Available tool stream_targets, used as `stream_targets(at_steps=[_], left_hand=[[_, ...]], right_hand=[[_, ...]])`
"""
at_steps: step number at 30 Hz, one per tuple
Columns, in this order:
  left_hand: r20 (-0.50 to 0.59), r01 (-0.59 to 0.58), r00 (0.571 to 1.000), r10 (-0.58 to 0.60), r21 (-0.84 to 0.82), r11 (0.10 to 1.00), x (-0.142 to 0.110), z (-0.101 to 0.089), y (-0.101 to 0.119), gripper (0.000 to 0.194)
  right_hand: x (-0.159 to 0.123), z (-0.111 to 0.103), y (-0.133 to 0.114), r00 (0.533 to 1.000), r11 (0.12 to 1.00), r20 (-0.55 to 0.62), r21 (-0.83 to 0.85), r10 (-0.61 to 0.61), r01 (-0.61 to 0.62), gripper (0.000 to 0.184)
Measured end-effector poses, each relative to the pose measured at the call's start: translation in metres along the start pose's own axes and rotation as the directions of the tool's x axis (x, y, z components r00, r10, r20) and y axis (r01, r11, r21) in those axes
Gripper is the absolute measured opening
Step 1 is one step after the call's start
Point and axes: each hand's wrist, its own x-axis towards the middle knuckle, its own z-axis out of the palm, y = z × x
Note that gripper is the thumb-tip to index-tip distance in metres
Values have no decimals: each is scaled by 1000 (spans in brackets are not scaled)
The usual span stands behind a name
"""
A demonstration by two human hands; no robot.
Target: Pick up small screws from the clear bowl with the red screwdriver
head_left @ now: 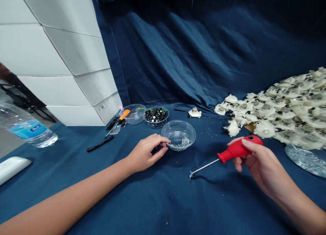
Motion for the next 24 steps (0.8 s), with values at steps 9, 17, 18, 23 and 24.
stream_targets(at_steps=[9, 17, 18, 23, 24], left_hand=[[-2, 2, 1000, -2, 4, 1000, 0, 0, 0, 24], [-4, -2, 1000, 2, 2, 1000, -1, 0, 0, 25], [-5, -1, 1000, 1, 2, 1000, -1, 0, 0, 24], [-4, -3, 1000, 3, 9, 1000, 0, 0, 0, 23], [-6, -4, 1000, 4, 7, 1000, 0, 0, 0, 21]], right_hand=[[6, -8, 6, 999, 999, 26, 3, -33, 33, 39], [5, -10, 3, 997, 997, 23, 21, -79, 79, 38], [6, -11, 2, 997, 996, 20, 28, -81, 80, 38], [7, -14, 0, 995, 993, -18, 71, -93, 94, 37], [7, -14, 0, 995, 991, -26, 81, -101, 103, 37]])
